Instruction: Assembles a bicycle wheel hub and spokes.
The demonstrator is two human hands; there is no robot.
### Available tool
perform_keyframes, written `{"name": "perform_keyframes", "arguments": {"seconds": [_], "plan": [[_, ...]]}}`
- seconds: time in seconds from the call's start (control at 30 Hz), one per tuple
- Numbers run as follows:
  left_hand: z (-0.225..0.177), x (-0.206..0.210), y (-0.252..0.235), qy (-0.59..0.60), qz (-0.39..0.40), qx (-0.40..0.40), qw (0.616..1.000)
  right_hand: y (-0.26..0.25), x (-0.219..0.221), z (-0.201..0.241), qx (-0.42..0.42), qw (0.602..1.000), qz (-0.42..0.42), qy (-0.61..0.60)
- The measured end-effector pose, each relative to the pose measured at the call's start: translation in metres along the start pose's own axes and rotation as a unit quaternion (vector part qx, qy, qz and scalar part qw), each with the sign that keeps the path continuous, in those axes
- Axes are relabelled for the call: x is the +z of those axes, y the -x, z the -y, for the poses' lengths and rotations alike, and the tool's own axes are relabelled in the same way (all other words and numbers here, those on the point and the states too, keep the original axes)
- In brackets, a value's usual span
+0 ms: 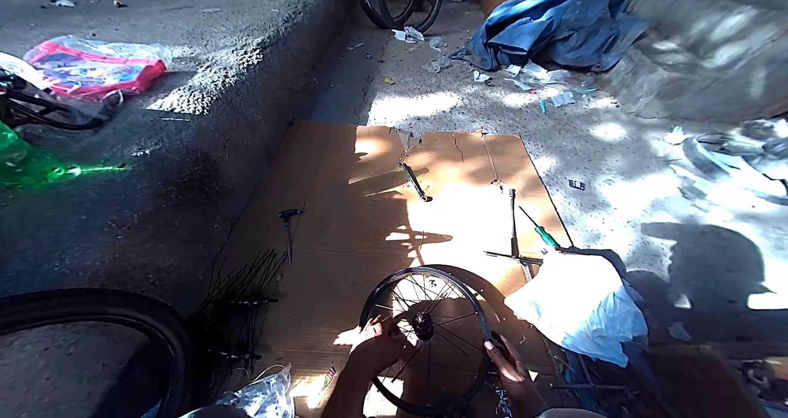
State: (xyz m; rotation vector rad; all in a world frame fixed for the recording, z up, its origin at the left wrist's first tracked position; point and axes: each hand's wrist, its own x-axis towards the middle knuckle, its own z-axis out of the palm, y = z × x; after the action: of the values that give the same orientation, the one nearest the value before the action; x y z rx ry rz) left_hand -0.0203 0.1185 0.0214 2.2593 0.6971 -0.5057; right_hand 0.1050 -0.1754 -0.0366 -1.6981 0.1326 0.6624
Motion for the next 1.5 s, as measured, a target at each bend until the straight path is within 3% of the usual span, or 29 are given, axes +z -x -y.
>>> {"name": "perform_keyframes", "arguments": {"seconds": [0.3, 0.47, 0.63, 0.93, 1.03, 1.1, 1.23, 1.4, 1.5], "plan": [[0.006, 0.018, 0.015, -0.089, -0.149, 0.036, 0.984, -0.001, 0.000, 0.002, 0.042, 0.999, -0.014, -0.003], [-0.001, 0.009, 0.016, -0.097, -0.063, 0.006, 0.993, -0.011, -0.004, -0.009, 0.016, 0.999, -0.016, 0.026], [0.003, 0.011, 0.016, -0.007, 0.022, 0.008, 1.000, -0.020, -0.008, -0.024, -0.034, 0.996, -0.034, 0.080], [-0.019, 0.024, 0.025, -0.105, -0.032, -0.045, 0.993, -0.010, -0.005, -0.015, -0.011, 0.999, -0.036, 0.030], [-0.041, 0.033, 0.037, -0.059, 0.023, -0.072, 0.995, -0.002, -0.009, -0.022, -0.015, 0.998, -0.036, 0.052], [-0.052, 0.039, 0.040, -0.015, 0.015, -0.097, 0.995, 0.010, -0.007, -0.018, -0.006, 0.997, -0.031, 0.068], [-0.078, 0.050, 0.049, -0.045, -0.029, -0.133, 0.990, 0.028, -0.006, -0.020, 0.036, 0.999, -0.007, 0.039], [-0.075, 0.085, 0.052, 0.208, -0.046, -0.085, 0.973, 0.038, -0.002, -0.012, 0.014, 0.997, -0.004, 0.080], [-0.066, 0.109, 0.045, 0.361, -0.031, -0.106, 0.926, 0.033, -0.006, -0.029, -0.105, 0.957, -0.074, 0.262]]}}
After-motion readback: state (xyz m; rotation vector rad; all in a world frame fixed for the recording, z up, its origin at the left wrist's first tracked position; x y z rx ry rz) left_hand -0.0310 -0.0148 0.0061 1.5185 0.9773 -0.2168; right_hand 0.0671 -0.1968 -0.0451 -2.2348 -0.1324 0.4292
